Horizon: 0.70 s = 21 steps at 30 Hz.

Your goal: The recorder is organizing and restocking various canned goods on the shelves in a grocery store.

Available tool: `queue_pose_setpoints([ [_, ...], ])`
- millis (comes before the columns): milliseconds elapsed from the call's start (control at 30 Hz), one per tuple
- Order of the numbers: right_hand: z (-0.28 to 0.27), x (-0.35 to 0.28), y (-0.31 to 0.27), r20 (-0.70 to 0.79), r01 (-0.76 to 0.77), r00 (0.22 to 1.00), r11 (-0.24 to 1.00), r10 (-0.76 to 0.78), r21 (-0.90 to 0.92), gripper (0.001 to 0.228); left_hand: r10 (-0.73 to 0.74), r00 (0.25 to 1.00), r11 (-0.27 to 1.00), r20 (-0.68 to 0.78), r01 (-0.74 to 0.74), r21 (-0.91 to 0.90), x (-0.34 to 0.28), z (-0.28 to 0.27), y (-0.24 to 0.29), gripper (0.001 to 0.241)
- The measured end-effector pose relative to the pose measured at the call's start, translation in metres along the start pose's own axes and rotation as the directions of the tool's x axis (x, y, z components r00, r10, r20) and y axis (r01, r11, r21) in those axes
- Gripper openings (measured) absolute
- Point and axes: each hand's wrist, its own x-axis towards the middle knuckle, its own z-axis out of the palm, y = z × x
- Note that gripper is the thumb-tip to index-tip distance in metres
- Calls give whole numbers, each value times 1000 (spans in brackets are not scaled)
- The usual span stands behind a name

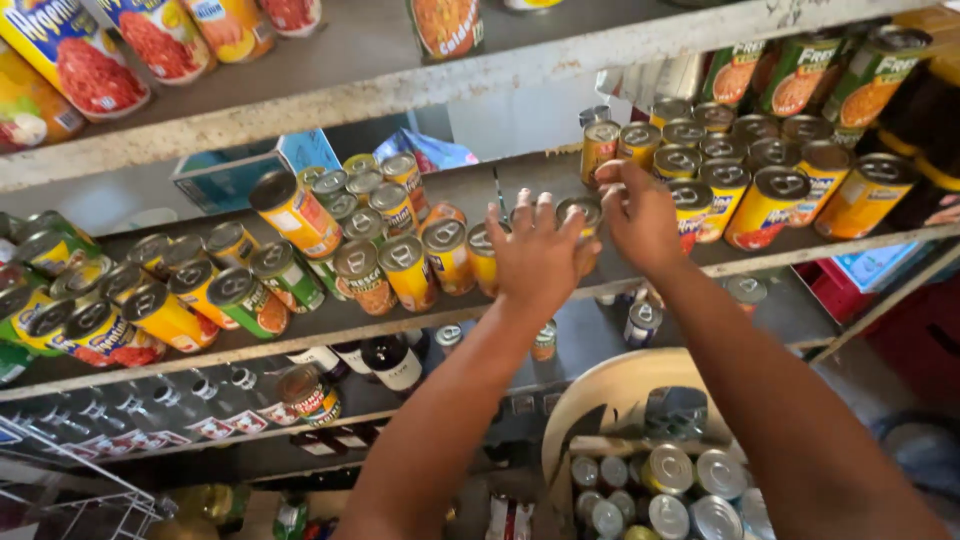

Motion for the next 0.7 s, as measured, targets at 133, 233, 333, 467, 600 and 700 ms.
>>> queue_pose_setpoints([
  [133,3,53,26,107,85,994,798,-26,-596,27,-23,999,1000,-33,23,10,10,14,6,46],
  [233,13,81,31,239,177,971,593,26,-785,42,-78,993,997,92,79,-9,15,30,6,44],
  [333,28,99,36,272,161,945,463,183,-872,62,-117,988,993,96,119,-9,21,25,10,48],
  [467,46,94,77,259,130,943,489,207,-863,69,-119,985,993,125,121,-6,21,22,12,50],
  [600,53,88,98,225,152,967,441,117,-884,61,-141,986,989,88,143,-27,22,23,14,56],
  [700,51,84,83,205,155,975,412,82,-898,56,-155,983,987,95,159,-36,24,20,13,59],
])
